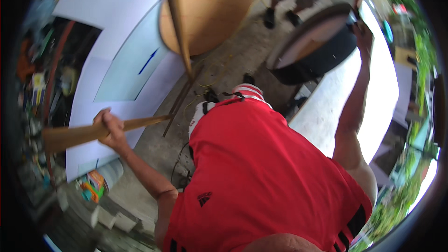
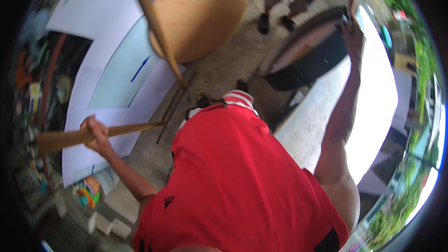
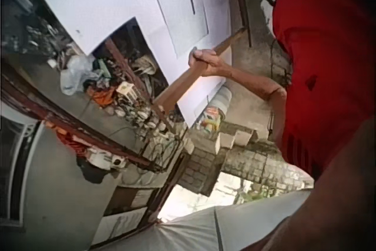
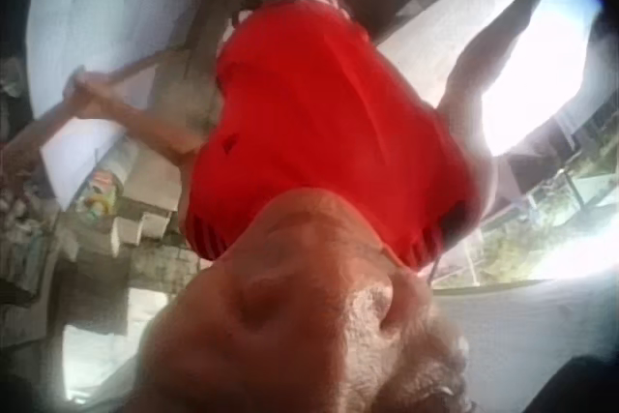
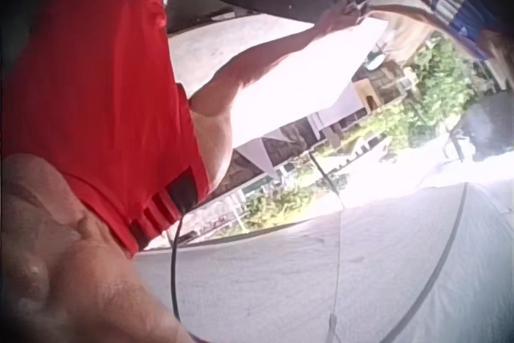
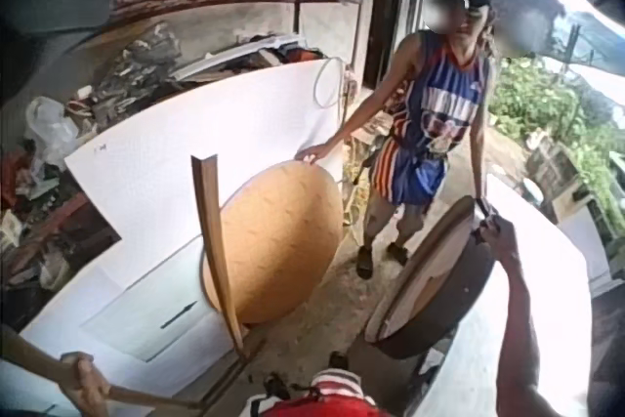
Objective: Measuring and fitting the metal frame onto a large circular sign base during fabrication.
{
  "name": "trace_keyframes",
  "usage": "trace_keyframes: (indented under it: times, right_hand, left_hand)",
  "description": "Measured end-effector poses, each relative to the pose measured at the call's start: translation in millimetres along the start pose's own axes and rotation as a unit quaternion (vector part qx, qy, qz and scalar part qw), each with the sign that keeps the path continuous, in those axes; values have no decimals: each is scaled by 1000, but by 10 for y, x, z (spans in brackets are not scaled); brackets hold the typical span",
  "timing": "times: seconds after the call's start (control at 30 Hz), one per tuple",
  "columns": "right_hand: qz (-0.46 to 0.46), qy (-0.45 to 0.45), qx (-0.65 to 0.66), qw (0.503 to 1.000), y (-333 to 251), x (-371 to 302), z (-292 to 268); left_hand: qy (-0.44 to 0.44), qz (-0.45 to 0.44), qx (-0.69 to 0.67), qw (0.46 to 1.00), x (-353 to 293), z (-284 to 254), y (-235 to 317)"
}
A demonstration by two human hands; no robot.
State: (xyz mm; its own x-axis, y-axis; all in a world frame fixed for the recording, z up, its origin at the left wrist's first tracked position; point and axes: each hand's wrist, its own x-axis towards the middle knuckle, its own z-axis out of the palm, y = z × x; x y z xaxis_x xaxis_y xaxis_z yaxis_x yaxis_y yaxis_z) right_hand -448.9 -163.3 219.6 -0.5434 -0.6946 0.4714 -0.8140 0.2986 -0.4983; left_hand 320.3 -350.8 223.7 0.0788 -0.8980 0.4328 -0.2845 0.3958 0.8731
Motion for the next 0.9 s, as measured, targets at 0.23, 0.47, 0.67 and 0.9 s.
trace_keyframes:
  times: [0.23, 0.47, 0.67, 0.9]
  right_hand:
    - [127, -23, -90, 988, -192, -79, -250]
    - [129, -22, -66, 989, 367, -140, -264]
    - [101, -60, -62, 991, 352, -1, -147]
    - [14, -28, -34, 999, -158, 255, 97]
  left_hand:
    - [12, 1, 50, 999, -8, -113, -26]
    - [33, 35, 73, 996, 62, -246, -152]
    - [74, -32, -7, 997, 54, -370, -152]
    - [71, -49, 5, 996, -2, -511, -263]
